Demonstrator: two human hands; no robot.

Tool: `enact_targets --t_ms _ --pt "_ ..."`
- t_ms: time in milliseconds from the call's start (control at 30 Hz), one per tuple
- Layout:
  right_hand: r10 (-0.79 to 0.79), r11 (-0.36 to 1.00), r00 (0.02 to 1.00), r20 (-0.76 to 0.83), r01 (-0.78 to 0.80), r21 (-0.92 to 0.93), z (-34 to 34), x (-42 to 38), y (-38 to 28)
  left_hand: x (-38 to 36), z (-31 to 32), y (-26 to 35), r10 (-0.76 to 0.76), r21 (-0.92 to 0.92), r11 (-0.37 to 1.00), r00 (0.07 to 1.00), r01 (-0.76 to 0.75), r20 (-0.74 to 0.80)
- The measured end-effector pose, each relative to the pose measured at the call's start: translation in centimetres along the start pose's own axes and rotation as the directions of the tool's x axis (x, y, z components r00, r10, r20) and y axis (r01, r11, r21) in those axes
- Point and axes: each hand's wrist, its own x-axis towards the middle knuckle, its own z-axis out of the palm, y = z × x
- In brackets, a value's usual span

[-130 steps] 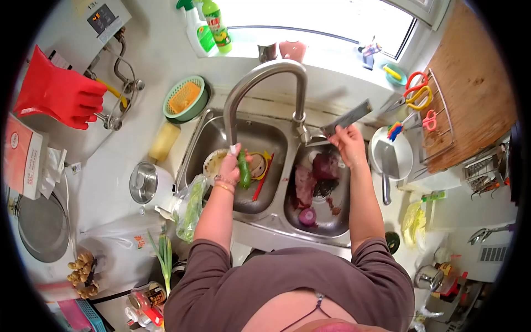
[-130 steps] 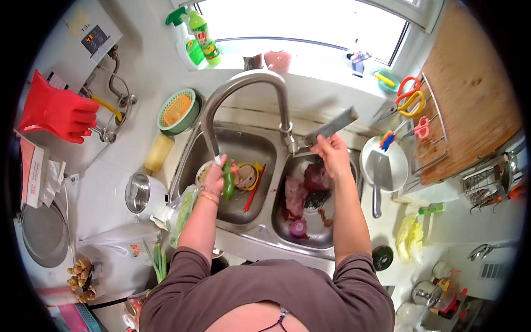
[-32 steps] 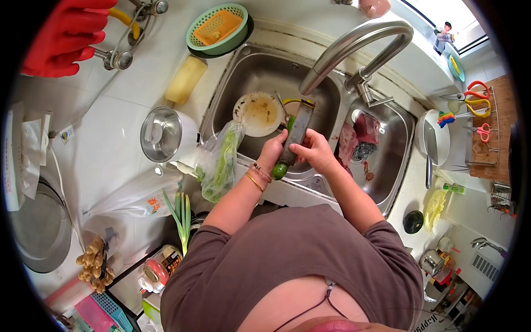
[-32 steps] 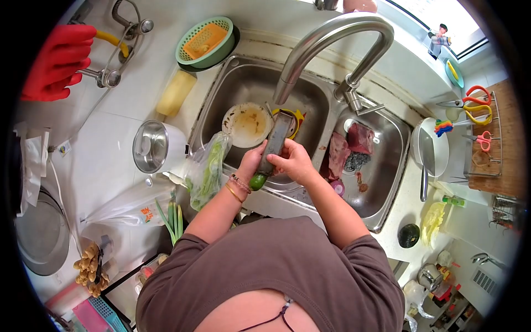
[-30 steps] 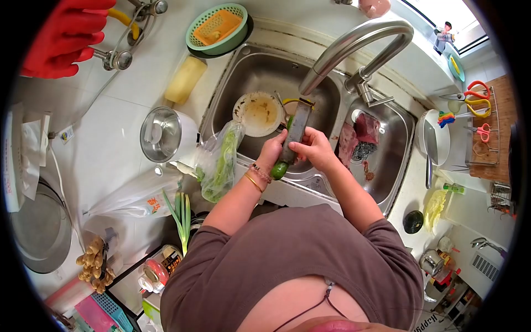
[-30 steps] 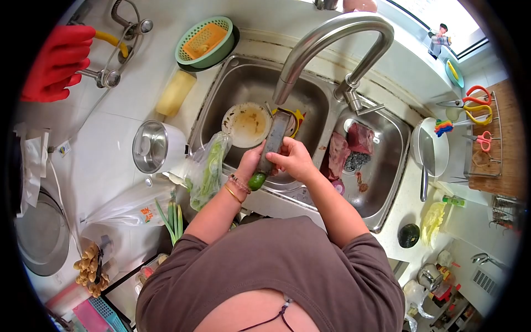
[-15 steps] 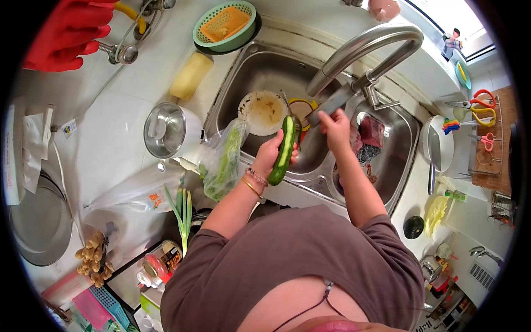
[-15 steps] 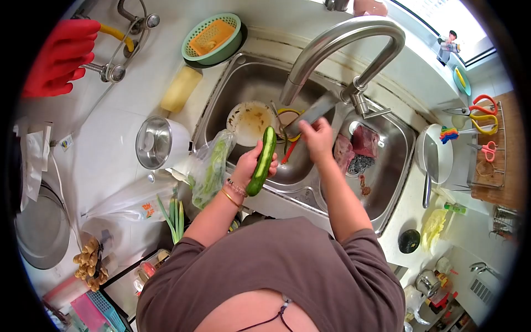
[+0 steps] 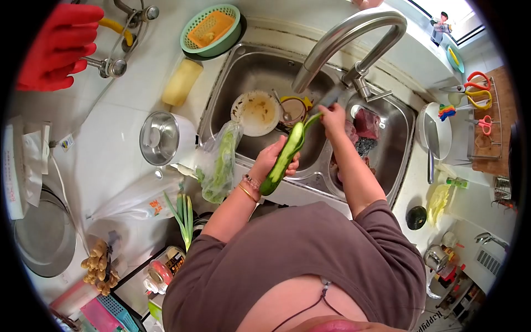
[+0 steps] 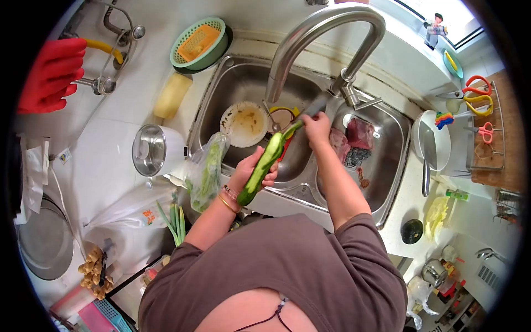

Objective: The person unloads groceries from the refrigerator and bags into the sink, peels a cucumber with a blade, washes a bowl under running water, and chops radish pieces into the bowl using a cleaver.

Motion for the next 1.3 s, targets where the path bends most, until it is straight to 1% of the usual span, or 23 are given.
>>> enact_targets --t_ms 67,133,200,267,300,400,467,533,600,633,667,700,733,800,867,933,967,1000,1100,1133,1200,1267,1300 --pt "-0.011 0.990 0.996 -0.093 0.024 0.138 -0.6 -0.4 -1.0 0.0 0.0 0.2 0.098 -0.089 0.991 0.993 -0.103 -0.064" --pt "0.010 0.967 0.991 0.135 -0.044 0.250 -0.2 -3.2 -3.0 0.8 -1.7 0.6 0.149 -0.024 0.987 0.971 -0.157 -0.189" --pt "-0.017 0.960 0.944 0.330 -0.077 0.269 0.6 -7.3 -5.2 1.6 -3.5 1.2 0.040 -0.088 0.994 0.974 -0.061 -0.221" --pt "-0.088 0.982 0.901 0.425 0.006 0.190 1.1 -10.8 -5.5 2.0 -2.7 1.3 0.090 0.096 0.994 0.935 -0.061 -0.342" --pt "-0.065 0.971 0.867 0.494 -0.058 0.230 1.2 -11.9 -5.5 2.2 -2.4 1.3 0.122 0.187 0.981 0.909 -0.050 -0.398" --pt "-0.027 0.955 0.778 0.628 -0.165 0.246 1.5 -14.6 -6.5 4.1 -3.7 0.7 0.229 0.199 0.966 0.895 -0.163 -0.382" --pt "0.015 0.949 0.790 0.613 -0.205 0.241 1.6 -13.4 -6.7 3.4 -3.3 0.5 0.149 0.232 0.969 0.946 -0.082 -0.289" --pt "0.043 0.982 0.881 0.471 -0.124 0.143 1.4 -10.2 -5.0 2.5 -2.2 0.6 0.050 0.124 0.992 0.993 -0.036 -0.106" --pt "0.052 0.962 0.941 0.335 -0.138 0.237 1.0 -6.1 -3.5 2.0 -1.5 0.6 -0.029 0.008 1.000 0.998 0.030 -0.058" --pt "-0.021 0.979 0.985 0.173 -0.015 0.203 1.1 -4.3 -2.5 1.7 -1.3 0.6 -0.044 0.012 0.999 0.998 0.044 -0.041" --pt "-0.142 0.987 0.990 -0.002 0.141 -0.074 0.7 -2.1 -0.7 1.4 -1.3 0.5 -0.059 0.017 0.998 0.998 0.059 -0.025" --pt "-0.169 0.960 0.979 -0.115 0.137 -0.246 -0.1 -1.3 -0.7 1.2 -1.3 0.5 -0.059 -0.035 0.998 0.998 0.058 -0.017" --pt "-0.152 0.980 0.972 -0.178 0.126 -0.153 -0.5 -1.0 -0.4 1.2 -1.1 0.6 -0.025 -0.042 0.999 0.997 0.022 -0.076" --pt "-0.115 0.965 0.988 -0.102 0.136 0.222 -0.3 -2.1 -1.9 1.1 -0.4 0.8 0.044 -0.063 0.996 0.979 -0.058 -0.200" --pt "0.013 0.968 0.996 0.091 -0.035 0.250 -0.1 -6.4 -4.9 1.6 -1.6 0.9 0.023 -0.124 0.991 0.984 -0.046 -0.178" --pt "-0.020 0.979 0.912 0.410 -0.065 0.192 0.0 -9.7 -4.2 2.5 -3.9 0.8 -0.023 -0.202 0.979 0.997 0.008 -0.073" --pt "-0.015 0.962 0.872 0.489 -0.121 0.245 0.5 -12.1 -5.5 2.6 -2.1 0.6 0.127 0.117 0.989 0.908 -0.087 -0.400" --pt "-0.017 0.939 0.826 0.564 -0.180 0.293 1.1 -14.2 -6.9 2.9 -2.3 0.5 0.162 0.137 0.984 0.903 -0.116 -0.397" --pt "-0.027 0.933 0.810 0.585 -0.190 0.307 1.7 -14.9 -6.3 3.9 -2.4 0.0 0.245 0.222 0.961 0.874 -0.164 -0.419" --pt "0.006 0.947 0.782 0.623 -0.204 0.247 1.3 -13.6 -5.7 3.7 -2.5 0.0 0.167 0.168 0.979 0.929 -0.116 -0.332" --pt "-0.059 0.998 0.915 0.398 0.052 0.030 1.0 -10.4 -4.2 2.5 -2.1 0.2 0.012 0.077 0.997 0.991 -0.001 -0.137" --pt "-0.094 0.962 0.987 0.129 0.056 0.268 1.0 -5.8 -2.3 1.9 -0.9 0.1 -0.075 -0.061 0.996 0.995 0.071 -0.070" --pt "-0.100 0.994 0.995 0.013 0.099 0.047 0.2 -3.4 -1.2 1.5 -0.8 0.0 -0.095 -0.103 0.990 0.995 0.093 -0.012"
